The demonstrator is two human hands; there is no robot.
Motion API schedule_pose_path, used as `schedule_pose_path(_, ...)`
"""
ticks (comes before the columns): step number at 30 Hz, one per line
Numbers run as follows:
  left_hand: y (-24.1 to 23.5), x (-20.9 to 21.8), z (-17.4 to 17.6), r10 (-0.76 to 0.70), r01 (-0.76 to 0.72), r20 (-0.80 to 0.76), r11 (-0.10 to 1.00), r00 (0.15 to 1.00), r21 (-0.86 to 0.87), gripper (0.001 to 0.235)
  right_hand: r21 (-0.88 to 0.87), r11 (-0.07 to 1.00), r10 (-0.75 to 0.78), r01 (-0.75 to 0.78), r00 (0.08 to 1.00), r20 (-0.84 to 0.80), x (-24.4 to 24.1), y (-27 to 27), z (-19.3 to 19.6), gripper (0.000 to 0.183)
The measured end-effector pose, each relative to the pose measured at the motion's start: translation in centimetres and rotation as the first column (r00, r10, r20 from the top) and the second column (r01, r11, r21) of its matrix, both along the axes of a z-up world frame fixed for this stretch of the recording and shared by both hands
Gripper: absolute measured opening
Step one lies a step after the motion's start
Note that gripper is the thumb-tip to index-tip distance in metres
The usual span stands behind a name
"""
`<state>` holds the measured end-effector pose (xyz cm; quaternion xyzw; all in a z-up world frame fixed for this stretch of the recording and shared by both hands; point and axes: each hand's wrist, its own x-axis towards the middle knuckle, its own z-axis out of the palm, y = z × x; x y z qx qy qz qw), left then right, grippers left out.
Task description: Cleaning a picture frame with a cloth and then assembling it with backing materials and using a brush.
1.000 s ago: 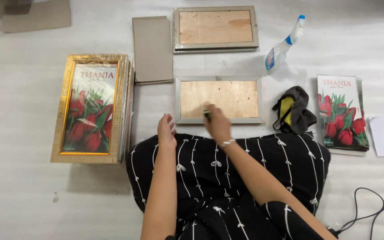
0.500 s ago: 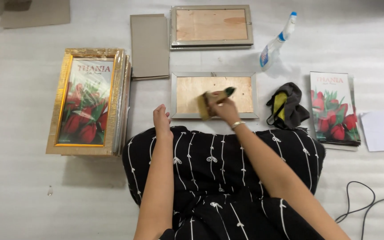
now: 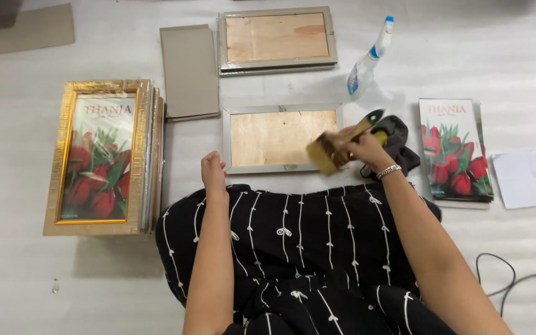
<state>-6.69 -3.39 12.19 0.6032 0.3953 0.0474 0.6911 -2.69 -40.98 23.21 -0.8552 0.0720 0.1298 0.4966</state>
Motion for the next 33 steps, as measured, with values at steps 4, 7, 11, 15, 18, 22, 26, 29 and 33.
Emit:
schedule_pose_path(4, 1.4, 0.5, -2.0, 0.007, -0.006, -0.016, 0.999, 1.000, 0.042, 0.047, -0.102, 0.981, 0.166, -0.166, 0.986, -0.004, 3.5, -2.5, -4.5, 0.041)
schedule_pose_path(7, 2.6, 1.5, -2.7, 0.028, -0.026, -0.089, 0.999, 0.996, 0.019, 0.043, -0.068, 0.995, -0.071, 0.078, 0.993, 0.097, 8.2, -5.8, -8.6, 0.040)
schedule_pose_path(11, 2.1, 2.7, -3.6, 0.005, -0.001, -0.063, 0.998, 0.998, 0.061, 0.043, -0.509, 0.818, -0.121, 0.270, 0.944, 0.306, 13.6, -8.9, -12.8, 0.043)
schedule_pose_path(15, 1.1, 3.1, -2.5, -0.065, 0.068, -0.036, 0.993, 0.997, 0.095, 0.041, -0.079, 0.991, 0.112, -0.103, 0.988, 0.111, 8.7, -0.2, -3.5, 0.045)
schedule_pose_path(18, 1.1, 2.9, -2.3, -0.094, 0.097, -0.049, 0.993, 0.994, 0.074, 0.038, 0.143, 0.954, 0.292, -0.264, 0.926, -0.237, 7.2, 2.5, -4.5, 0.040)
schedule_pose_path(22, 1.2, 2.5, -1.4, -0.088, 0.091, -0.083, 0.995, 0.993, 0.044, 0.038, 0.069, 0.948, 0.319, -0.311, 0.926, -0.201, 8.5, 2.4, -4.9, 0.041)
schedule_pose_path(26, 1.2, 2.4, -1.6, -0.095, 0.099, -0.085, 0.994, 0.992, 0.047, 0.038, -0.397, 0.918, 0.046, -0.005, 0.995, 0.092, 14.4, -1.6, -10.0, 0.052)
schedule_pose_path(29, 1.1, 2.6, -1.0, -0.101, 0.104, -0.078, 0.994, 0.992, 0.035, 0.038, -0.538, 0.832, -0.047, 0.138, 0.983, 0.179, 14.9, 0.9, -8.6, 0.054)
schedule_pose_path(33, 0.9, 2.4, -0.3, -0.137, 0.138, -0.079, 0.990, 0.987, 0.005, 0.038, 0.041, 0.958, 0.285, -0.282, 0.952, -0.109, 9.0, 8.5, -1.3, 0.047)
